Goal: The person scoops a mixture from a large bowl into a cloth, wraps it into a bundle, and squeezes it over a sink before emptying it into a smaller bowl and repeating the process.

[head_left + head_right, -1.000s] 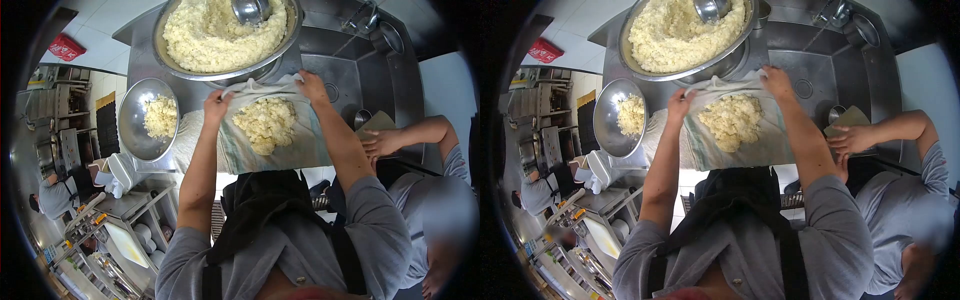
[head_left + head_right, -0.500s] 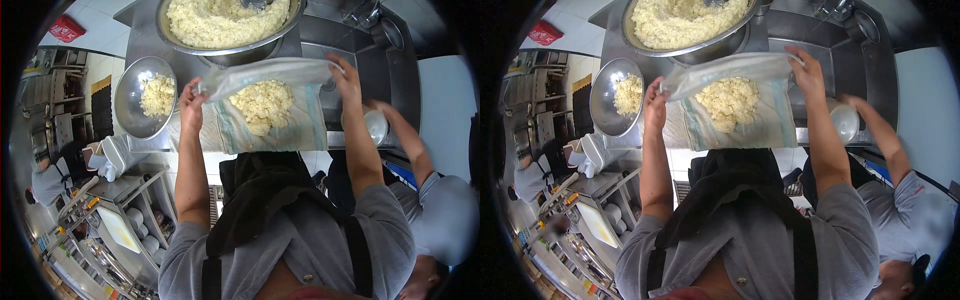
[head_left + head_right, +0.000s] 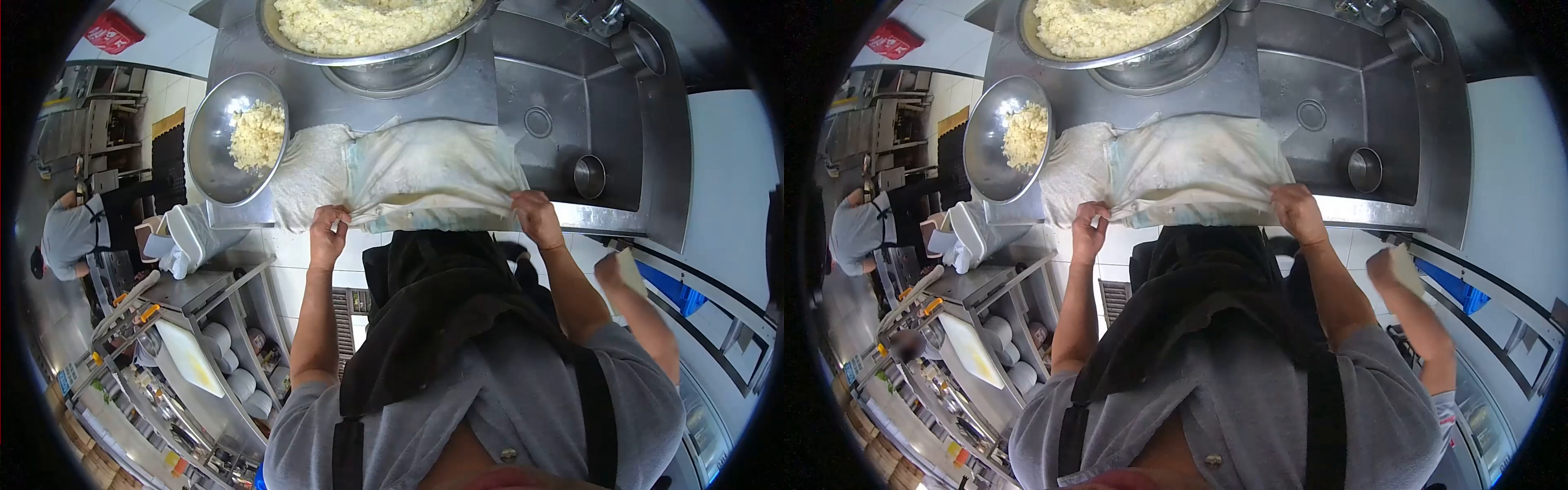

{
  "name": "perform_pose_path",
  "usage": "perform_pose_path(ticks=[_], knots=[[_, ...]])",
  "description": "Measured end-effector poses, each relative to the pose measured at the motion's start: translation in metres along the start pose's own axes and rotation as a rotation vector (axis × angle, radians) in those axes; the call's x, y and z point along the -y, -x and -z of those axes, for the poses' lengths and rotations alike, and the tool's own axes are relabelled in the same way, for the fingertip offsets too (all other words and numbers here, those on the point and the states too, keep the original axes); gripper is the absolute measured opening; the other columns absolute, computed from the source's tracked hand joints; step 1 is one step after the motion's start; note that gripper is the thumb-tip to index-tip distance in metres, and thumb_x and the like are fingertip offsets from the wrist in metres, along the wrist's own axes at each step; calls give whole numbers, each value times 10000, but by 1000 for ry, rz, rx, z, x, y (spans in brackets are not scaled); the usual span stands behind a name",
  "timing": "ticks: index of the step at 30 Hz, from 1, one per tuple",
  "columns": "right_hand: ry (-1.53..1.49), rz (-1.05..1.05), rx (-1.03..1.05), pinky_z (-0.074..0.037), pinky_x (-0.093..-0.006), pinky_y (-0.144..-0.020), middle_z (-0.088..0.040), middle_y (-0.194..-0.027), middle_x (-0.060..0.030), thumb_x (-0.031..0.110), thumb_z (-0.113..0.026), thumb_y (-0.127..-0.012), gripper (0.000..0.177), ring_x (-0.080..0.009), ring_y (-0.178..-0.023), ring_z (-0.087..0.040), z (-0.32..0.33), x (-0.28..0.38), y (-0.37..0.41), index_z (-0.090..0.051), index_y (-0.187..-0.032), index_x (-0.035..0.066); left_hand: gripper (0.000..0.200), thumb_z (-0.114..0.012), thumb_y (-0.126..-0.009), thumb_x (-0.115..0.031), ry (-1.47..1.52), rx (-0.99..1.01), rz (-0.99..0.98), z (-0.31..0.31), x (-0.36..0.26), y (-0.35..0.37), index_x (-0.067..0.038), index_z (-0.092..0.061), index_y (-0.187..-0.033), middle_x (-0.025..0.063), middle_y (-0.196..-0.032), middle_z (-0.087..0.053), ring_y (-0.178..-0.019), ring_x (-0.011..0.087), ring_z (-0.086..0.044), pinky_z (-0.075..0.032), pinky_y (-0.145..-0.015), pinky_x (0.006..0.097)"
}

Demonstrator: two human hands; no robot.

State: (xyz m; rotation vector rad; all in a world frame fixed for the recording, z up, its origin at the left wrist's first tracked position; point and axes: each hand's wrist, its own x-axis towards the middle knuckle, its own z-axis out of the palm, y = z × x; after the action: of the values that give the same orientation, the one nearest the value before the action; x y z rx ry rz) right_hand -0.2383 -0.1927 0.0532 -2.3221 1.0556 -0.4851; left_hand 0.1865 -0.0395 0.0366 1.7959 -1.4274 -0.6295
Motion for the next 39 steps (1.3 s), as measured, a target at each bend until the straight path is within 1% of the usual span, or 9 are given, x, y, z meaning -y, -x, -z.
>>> perform_pose_path(ticks=[7,9,11,13,15,20,27,31,39], knots=[[224,180,401,-384,-439,-1053,-492,-1361,-103,87,-634,-785,373,-254,-1310,-428,-19,-12,38,-589,-1155,66,182,-600,-728,86,-304,-52,-108,-22,-2,44,-39,-616,-859,133,-1047,-628,-991,337,-578,-470,-863,395],[192,143,440,-326,-457,-1109,-382,-1451,-88,64,-589,-820,427,-242,-1376,-331,-14,-7,42,-538,-1243,82,156,-578,-758,73,-263,-384,135,-33,-1,68,-23,-616,-874,149,-1051,-618,-969,326,-593,-498,-802,388],[222,154,412,-323,-459,-1112,-406,-1433,-86,46,-591,-817,435,-249,-1372,-339,-26,-25,52,-541,-1248,84,221,-610,-769,22,-185,-196,574,-54,36,102,-24,-636,-984,156,-1026,-645,-821,266,-658,-531,-669,376],[244,172,382,-321,-461,-1115,-430,-1416,-84,28,-592,-814,445,-255,-1367,-347,-35,-40,56,-545,-1253,85,579,-747,-715,-139,203,69,908,-90,67,118,4,-533,-1234,180,-1208,-602,-1010,264,-646,-521,-840,350],[140,223,320,-344,-457,-1103,-465,-1387,-81,-3,-611,-788,459,-261,-1344,-384,-40,-44,62,-561,-1236,78,914,-806,-696,-246,341,152,768,-128,76,111,23,-303,-1410,214,-1427,-384,-1236,330,-489,-459,-950,388],[-45,181,212,-455,-395,-1002,-616,-1173,-153,-1,-614,-792,327,-316,-1183,-542,-31,-36,55,-610,-1116,46,318,-685,-822,-182,428,121,884,-134,49,78,21,-629,-1060,120,-1045,-658,-977,185,-599,-468,-844,315],[-238,-164,50,-481,-435,-884,-635,-1063,-208,72,-560,-837,269,-404,-1011,-591,-11,-17,19,-589,-1103,44,332,-676,-839,-124,742,-75,815,-34,-59,57,5,-587,-1131,82,-1047,-655,-957,159,-595,-452,-864,297],[-422,-320,-205,-484,-434,-839,-655,-1008,-205,125,-602,-860,269,-402,-940,-618,6,3,-44,-581,-1120,58,422,-724,-802,-163,508,-170,788,-3,-60,-13,4,-512,-1126,136,-960,-636,-874,187,-594,-471,-765,301],[-105,-419,-104,-497,-421,-797,-676,-974,-164,177,-628,-864,212,-368,-904,-633,-24,-42,-114,-641,-1058,91,880,-715,-735,-21,491,28,820,3,-89,-73,-91,-229,-1465,256,-1099,-583,-879,280,-628,-517,-749,380]])
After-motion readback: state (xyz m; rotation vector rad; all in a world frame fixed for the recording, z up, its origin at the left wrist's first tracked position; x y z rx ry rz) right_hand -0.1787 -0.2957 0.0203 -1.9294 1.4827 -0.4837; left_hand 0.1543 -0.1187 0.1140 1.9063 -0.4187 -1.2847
